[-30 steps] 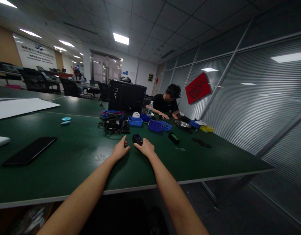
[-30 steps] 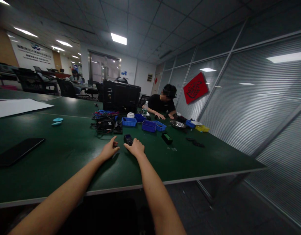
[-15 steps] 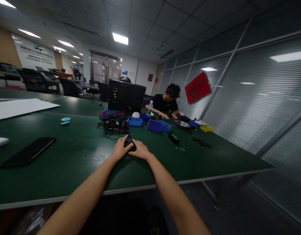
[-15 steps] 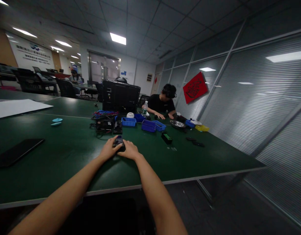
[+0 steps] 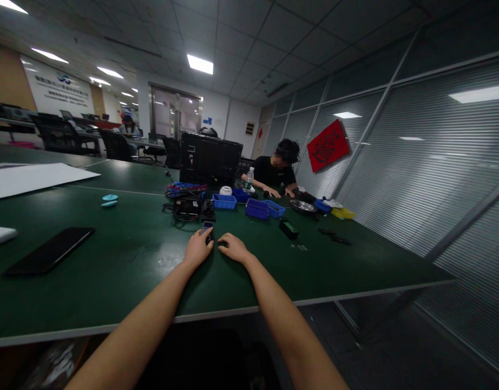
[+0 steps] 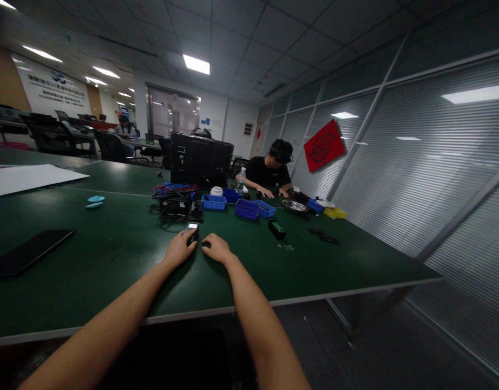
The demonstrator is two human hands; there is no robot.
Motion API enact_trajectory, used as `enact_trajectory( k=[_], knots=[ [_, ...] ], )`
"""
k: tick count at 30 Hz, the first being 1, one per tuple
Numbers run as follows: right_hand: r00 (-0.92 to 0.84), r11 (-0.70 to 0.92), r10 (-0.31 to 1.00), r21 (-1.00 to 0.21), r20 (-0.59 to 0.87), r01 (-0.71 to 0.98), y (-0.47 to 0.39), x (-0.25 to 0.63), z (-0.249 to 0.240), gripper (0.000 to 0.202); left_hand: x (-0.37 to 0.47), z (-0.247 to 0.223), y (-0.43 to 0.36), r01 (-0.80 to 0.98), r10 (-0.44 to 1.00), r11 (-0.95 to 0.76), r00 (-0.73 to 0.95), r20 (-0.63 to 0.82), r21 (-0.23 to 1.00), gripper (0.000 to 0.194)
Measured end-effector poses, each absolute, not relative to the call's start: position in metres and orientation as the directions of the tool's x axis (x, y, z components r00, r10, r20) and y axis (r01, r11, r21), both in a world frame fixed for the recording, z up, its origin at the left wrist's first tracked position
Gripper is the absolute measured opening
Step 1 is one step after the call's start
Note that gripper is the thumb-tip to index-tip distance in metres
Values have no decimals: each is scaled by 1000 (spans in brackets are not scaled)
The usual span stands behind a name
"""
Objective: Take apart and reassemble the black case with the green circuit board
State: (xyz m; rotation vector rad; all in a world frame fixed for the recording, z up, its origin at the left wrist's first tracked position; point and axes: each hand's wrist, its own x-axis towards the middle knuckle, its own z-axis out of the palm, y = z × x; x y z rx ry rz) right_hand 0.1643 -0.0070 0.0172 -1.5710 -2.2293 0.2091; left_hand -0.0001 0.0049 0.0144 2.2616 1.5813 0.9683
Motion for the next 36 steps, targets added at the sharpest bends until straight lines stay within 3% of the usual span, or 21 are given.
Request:
enact_trajectory(
  k=[12, 22, 28, 36],
  knots=[
    [-95, 225, 954, -471, 285, 853, -1, 188, 17, 21, -28, 20, 20, 784, 941, -101, -125, 316, 612, 47],
    [-35, 191, 955, -521, 295, 832, 2, 196, 17, 19, -85, 33, 29, 795, 928, 59, -267, 261, 603, 48],
    [-37, 190, 955, -514, 293, 836, 0, 196, 19, 19, -141, 47, 27, 716, 862, 238, -467, 197, 656, 51],
    [-27, 190, 953, -527, 300, 828, 4, 197, 14, 19, -188, 41, 26, 631, 658, 344, -690, 301, 695, 54]
  ],
)
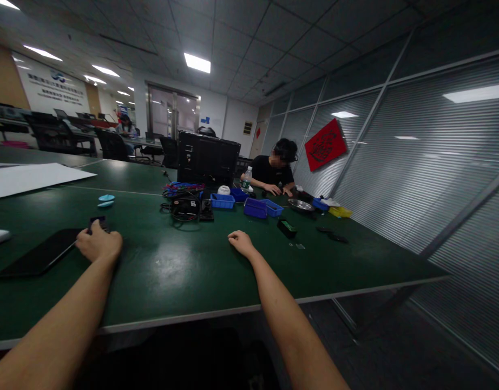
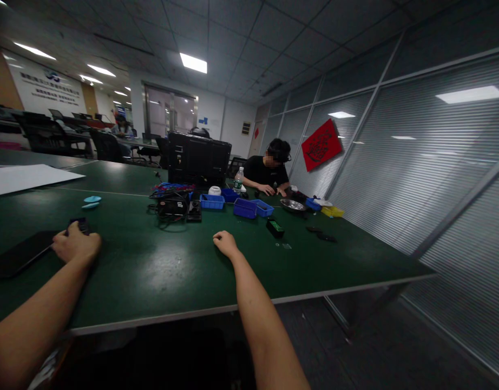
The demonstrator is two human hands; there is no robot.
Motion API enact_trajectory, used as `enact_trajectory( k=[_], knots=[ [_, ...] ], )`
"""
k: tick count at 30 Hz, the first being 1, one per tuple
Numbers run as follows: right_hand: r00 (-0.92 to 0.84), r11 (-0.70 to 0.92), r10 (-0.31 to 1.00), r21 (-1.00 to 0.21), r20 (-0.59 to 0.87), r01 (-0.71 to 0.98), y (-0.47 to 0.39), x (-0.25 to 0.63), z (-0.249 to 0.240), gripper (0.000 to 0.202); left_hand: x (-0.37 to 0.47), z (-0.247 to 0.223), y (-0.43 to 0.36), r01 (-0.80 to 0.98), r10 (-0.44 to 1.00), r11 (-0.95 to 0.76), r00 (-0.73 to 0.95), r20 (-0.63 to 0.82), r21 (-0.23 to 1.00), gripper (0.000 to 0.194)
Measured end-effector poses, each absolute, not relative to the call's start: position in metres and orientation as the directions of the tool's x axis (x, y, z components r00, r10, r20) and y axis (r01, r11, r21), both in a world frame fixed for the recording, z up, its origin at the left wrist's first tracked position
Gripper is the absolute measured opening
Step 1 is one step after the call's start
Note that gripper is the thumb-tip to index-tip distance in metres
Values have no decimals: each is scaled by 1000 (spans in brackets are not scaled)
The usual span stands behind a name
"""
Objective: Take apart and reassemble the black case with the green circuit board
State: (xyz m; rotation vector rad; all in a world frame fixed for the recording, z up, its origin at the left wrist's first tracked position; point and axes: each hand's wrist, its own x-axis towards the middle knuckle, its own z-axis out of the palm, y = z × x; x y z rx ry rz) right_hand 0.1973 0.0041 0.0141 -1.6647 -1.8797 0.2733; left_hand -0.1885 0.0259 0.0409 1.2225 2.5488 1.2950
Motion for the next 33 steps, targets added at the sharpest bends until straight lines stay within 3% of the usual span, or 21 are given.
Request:
enact_trajectory(
  k=[5, 10, 13, 18, 24, 33],
  knots=[
    [-37, 198, 950, -508, 309, 838, 6, 199, 12, 19, -182, 47, 17, 656, 653, 304, -671, 351, 690, 61],
    [-34, 194, 947, -487, 318, 851, 8, 198, 11, 17, -173, 59, 13, 659, 746, 380, -633, 206, 650, 67],
    [-36, 199, 945, -488, 324, 850, 7, 197, 12, 17, -162, 61, 14, 726, 833, 340, -527, 166, 597, 71],
    [-24, 182, 951, -492, 309, 851, 4, 195, 15, 18, -126, 56, 11, 862, 949, 162, -269, 162, 480, 65],
    [-1, 151, 957, -493, 291, 857, 5, 196, 14, 18, -71, 42, 7, 925, 962, -89, -16, 272, 369, 56],
    [20, 134, 956, -497, 292, 857, 8, 194, 11, 16, 25, 22, 6, 824, 934, -307, 165, 316, 476, 61]
  ],
)
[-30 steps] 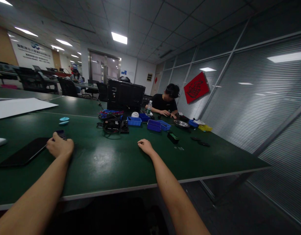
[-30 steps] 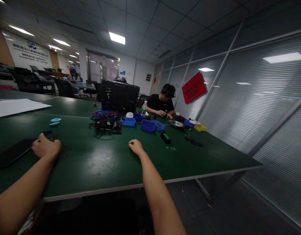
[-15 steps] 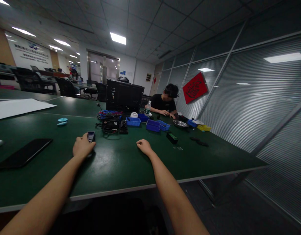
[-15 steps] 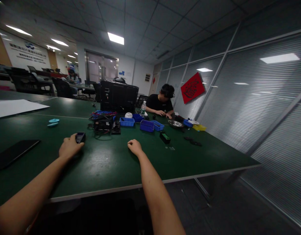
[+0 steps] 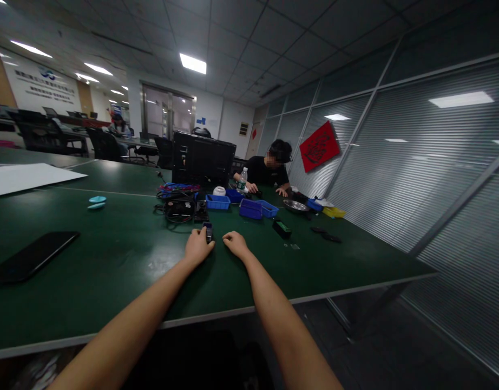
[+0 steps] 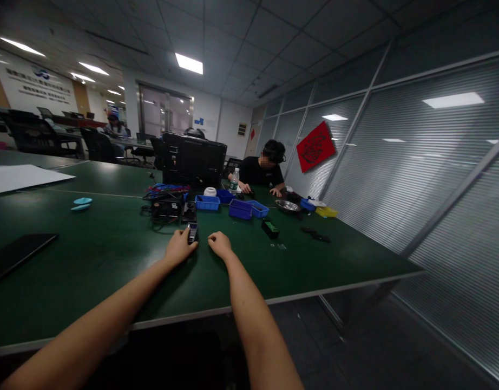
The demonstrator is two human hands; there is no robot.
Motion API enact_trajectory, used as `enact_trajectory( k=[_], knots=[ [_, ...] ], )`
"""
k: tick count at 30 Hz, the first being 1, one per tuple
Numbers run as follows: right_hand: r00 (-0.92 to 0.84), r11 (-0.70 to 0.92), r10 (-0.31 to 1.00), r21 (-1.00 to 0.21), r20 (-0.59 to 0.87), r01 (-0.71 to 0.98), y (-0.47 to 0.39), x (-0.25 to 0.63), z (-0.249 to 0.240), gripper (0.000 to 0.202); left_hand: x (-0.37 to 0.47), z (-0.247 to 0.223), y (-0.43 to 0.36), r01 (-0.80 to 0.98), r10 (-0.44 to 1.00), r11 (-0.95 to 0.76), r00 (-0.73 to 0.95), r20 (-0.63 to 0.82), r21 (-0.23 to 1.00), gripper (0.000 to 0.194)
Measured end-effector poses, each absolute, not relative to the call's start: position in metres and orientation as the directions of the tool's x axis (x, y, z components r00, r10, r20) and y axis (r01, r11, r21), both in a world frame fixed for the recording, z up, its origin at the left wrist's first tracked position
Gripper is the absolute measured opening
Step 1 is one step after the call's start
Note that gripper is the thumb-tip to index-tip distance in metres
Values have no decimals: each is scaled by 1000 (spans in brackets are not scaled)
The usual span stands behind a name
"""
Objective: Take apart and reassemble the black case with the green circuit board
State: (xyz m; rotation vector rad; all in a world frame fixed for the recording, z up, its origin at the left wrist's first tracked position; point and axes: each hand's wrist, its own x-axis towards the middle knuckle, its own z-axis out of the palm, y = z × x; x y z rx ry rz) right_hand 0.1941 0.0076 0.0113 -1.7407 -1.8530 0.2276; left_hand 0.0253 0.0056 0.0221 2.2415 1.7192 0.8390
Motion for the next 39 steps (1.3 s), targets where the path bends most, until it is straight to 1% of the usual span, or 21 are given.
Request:
enact_trajectory(
  k=[3, 5, 8, 10, 13, 15, 17, 19, 22, 25, 28, 31, 36, 39],
  knots=[
    [84, 110, 942, -535, 325, 838, 9, 194, 11, 21, 45, 10, 6, 723, 915, -395, 253, 316, 566, 70],
    [139, 107, 919, -571, 370, 814, 9, 194, 13, 28, 48, 3, 6, 656, 897, -440, 285, 339, 613, 71],
    [169, 123, 894, -590, 414, 798, 4, 189, 17, 40, 41, 0, 9, 591, 899, -435, 245, 363, 679, 67],
    [146, 125, 898, -558, 415, 820, -2, 182, 20, 48, 32, 2, 12, 577, 924, -376, 179, 337, 725, 64],
    [87, 101, 926, -461, 368, 882, -9, 168, 21, 69, 22, 7, 16, 575, 952, -288, 88, 292, 766, 60],
    [68, 73, 942, -400, 329, 914, -11, 161, 21, 75, 19, 9, 17, 575, 959, -256, 52, 278, 777, 57],
    [74, 46, 948, -365, 309, 930, -10, 157, 20, 70, 19, 9, 18, 572, 962, -245, 44, 269, 783, 56],
    [112, 7, 946, -362, 304, 932, -8, 160, 20, 64, 19, 8, 18, 567, 964, -245, 52, 262, 786, 57],
    [252, -130, 928, -397, 273, 908, -5, 175, 22, 55, 20, 6, 18, 559, 965, -241, 52, 257, 793, 61],
    [415, -292, 882, -432, 224, 853, -4, 198, 26, 46, 18, 6, 19, 556, 971, -223, 55, 232, 801, 64],
    [529, -406, 823, -438, 205, 802, -5, 217, 28, 46, 17, 9, 17, 563, 979, -199, 72, 192, 802, 65],
    [559, -435, 798, -428, 225, 792, -6, 224, 29, 45, 17, 11, 15, 575, 980, -195, 85, 179, 794, 64],
    [558, -433, 791, -414, 252, 801, -5, 224, 26, 44, 18, 11, 15, 592, 978, -203, 94, 184, 780, 62],
    [555, -420, 788, -426, 267, 801, -4, 225, 25, 44, 18, 9, 16, 588, 978, -204, 92, 186, 783, 63]
  ],
)
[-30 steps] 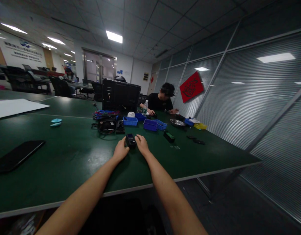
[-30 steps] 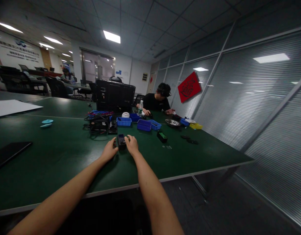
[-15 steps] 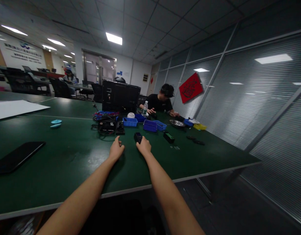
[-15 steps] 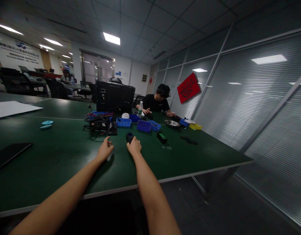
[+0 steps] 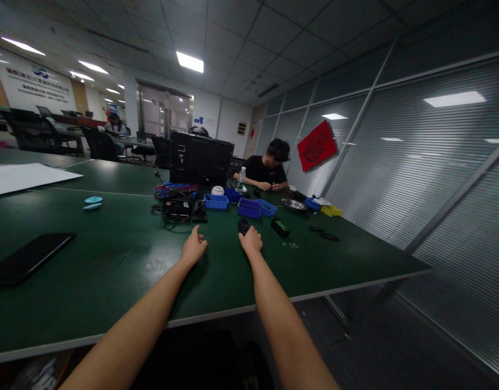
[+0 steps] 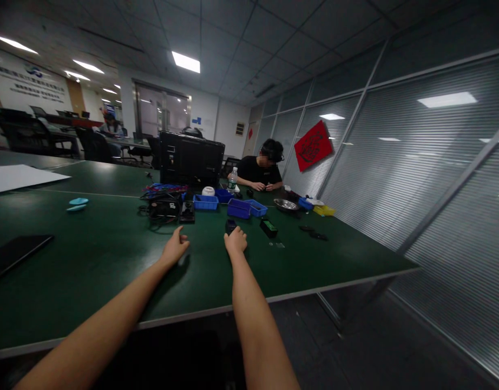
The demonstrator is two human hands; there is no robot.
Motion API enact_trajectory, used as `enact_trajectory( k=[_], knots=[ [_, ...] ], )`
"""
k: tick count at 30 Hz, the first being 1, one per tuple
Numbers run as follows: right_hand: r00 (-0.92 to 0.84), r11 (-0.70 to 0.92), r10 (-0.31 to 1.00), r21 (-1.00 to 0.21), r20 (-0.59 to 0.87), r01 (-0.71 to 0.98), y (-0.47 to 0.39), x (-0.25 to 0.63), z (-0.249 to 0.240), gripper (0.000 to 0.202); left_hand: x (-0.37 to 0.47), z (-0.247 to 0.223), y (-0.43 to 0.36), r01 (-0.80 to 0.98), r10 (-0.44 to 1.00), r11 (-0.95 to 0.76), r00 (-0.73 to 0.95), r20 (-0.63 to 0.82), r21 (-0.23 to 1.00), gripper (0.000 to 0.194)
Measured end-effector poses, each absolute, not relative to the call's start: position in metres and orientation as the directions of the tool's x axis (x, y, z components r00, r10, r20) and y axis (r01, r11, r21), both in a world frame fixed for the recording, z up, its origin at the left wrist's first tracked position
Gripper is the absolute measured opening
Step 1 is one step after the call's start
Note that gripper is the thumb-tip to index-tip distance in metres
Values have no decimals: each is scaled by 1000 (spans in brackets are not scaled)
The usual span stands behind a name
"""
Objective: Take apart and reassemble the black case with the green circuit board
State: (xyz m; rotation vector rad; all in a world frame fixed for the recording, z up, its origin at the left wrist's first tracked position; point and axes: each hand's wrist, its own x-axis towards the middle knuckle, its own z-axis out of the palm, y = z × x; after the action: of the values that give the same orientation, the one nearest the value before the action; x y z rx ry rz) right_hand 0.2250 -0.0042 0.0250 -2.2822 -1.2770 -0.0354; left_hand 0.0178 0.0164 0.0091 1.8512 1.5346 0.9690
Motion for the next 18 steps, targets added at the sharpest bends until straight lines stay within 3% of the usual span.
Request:
enact_trajectory(
  k=[7, 12, 18],
  knots=[
    [587, -398, 756, -509, 289, 763, -7, 224, 31, 46, 18, 9, 17, 572, 980, -199, 93, 179, 796, 65],
    [507, -160, 619, -536, 599, 829, -12, 217, 40, 53, 17, 11, 15, 566, 980, -197, 91, 177, 800, 65],
    [299, 97, 752, -547, 588, 831, -8, 198, 32, 46, 17, 10, 16, 560, 979, -201, 90, 182, 804, 65]
  ],
)
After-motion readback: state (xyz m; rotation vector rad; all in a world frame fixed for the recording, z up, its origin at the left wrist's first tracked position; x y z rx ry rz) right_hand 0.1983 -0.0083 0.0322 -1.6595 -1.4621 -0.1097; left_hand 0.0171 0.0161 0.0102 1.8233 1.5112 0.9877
